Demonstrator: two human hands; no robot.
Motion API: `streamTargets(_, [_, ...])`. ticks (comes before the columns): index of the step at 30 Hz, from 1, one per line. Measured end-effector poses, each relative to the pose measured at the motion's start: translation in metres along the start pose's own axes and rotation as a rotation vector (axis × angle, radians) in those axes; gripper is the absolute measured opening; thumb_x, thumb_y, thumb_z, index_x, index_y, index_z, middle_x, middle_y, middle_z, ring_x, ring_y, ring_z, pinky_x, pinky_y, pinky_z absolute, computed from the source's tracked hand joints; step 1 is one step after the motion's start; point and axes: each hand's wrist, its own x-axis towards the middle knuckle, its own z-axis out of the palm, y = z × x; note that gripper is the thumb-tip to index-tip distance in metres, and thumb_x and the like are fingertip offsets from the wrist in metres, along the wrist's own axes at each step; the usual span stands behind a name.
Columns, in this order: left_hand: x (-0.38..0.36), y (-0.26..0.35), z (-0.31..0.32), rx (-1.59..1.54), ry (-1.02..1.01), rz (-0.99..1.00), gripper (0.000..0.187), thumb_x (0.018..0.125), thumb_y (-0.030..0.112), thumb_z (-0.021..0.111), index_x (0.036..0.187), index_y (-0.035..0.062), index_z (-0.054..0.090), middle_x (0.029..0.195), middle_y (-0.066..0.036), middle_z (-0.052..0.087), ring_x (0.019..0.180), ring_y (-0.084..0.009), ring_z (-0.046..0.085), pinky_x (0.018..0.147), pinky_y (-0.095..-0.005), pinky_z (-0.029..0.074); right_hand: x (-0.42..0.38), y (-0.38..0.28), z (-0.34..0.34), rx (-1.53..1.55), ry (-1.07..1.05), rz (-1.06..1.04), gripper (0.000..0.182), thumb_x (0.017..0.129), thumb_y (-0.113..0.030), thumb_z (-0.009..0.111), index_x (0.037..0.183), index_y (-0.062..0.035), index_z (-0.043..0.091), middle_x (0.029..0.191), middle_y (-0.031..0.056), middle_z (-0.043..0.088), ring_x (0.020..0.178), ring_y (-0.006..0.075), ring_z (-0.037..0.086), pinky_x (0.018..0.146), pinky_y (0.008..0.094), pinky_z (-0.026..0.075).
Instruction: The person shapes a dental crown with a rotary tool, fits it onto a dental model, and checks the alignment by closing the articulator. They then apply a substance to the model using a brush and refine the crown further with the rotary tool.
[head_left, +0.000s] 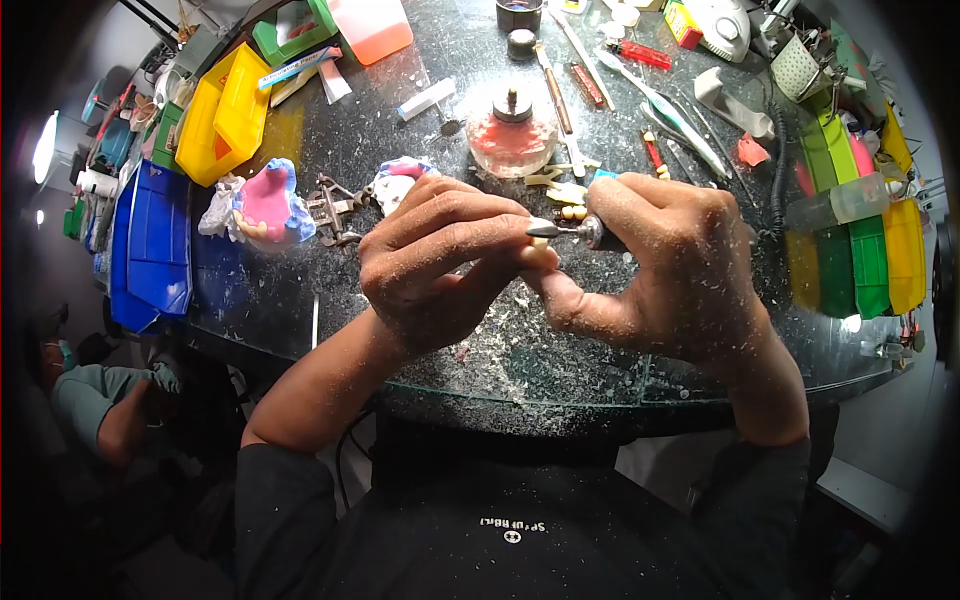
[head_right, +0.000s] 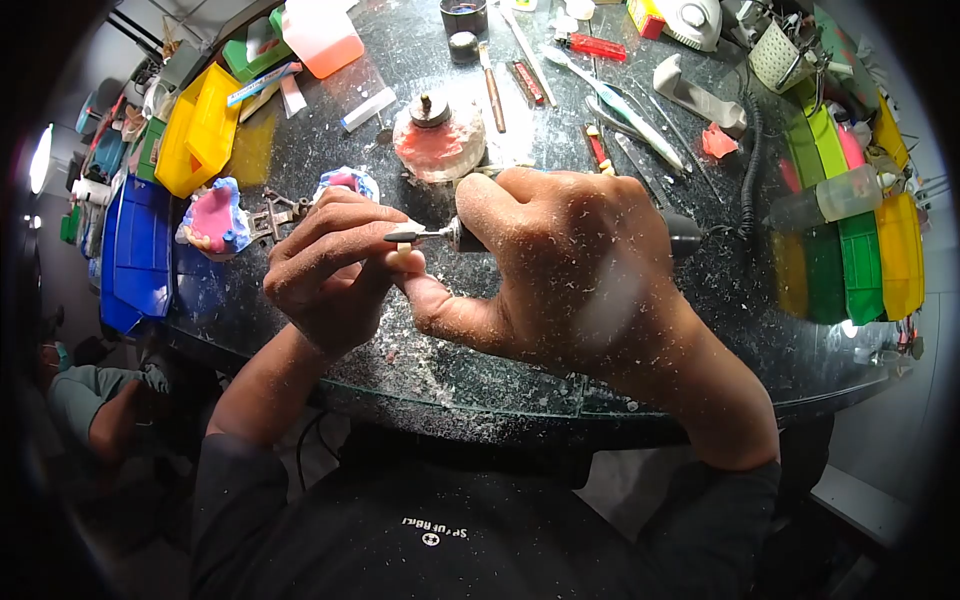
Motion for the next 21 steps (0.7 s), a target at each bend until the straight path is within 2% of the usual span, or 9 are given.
streamTargets(2, [-0.0011, -0.0008, 0.0008, -0.005, 0.008, 0.0, 0.022, 0.068, 0.005, 0.081, 0.086, 0.003, 0.068, 0.08, -0.008, 0.068, 0.069, -0.0192, 0.063, 0.061, -0.0286, 0.048, -0.0005, 0.0014, 0.0007, 0.011, -0.021, 0.002, 0.045, 0.075, -0.047, 0.07, 0.066, -0.0046, 0.057, 0.055, 0.0076, 0.056, 0.048, 0.0203, 0.062, 0.044, 0.0324, 0.049])
streamTargets(5, [-0.0011, -0.0009, 0.0008, -0.004, 0.004, 0.003, 0.023, 0.068, 0.006, 0.081, 0.087, 0.0033, 0.068, 0.08, -0.008, 0.068, 0.069, -0.0189, 0.063, 0.06, -0.0284, 0.047, -0.0029, 0.0013, 0.0053, 0.051, 0.019, 0.0, 0.044, 0.068, -0.04, 0.076, 0.07, -0.0022, 0.052, 0.056, 0.0074, 0.046, 0.044, 0.0218, 0.05, 0.042, 0.0341, 0.041])
streamTargets(21, [0.0002, -0.001, -0.0015, -0.022, -0.028, 0.014, 0.025, 0.069, 0.008, 0.081, 0.092, 0.0054, 0.069, 0.082, -0.006, 0.069, 0.071, -0.0177, 0.063, 0.062, -0.0275, 0.046, -0.0039, -0.0004, 0.0031, 0.072, 0.02, -0.014, 0.043, 0.068, -0.038, 0.075, 0.07, -0.0013, 0.053, 0.055, 0.0072, 0.045, 0.044, 0.0214, 0.05, 0.042, 0.0339, 0.04])
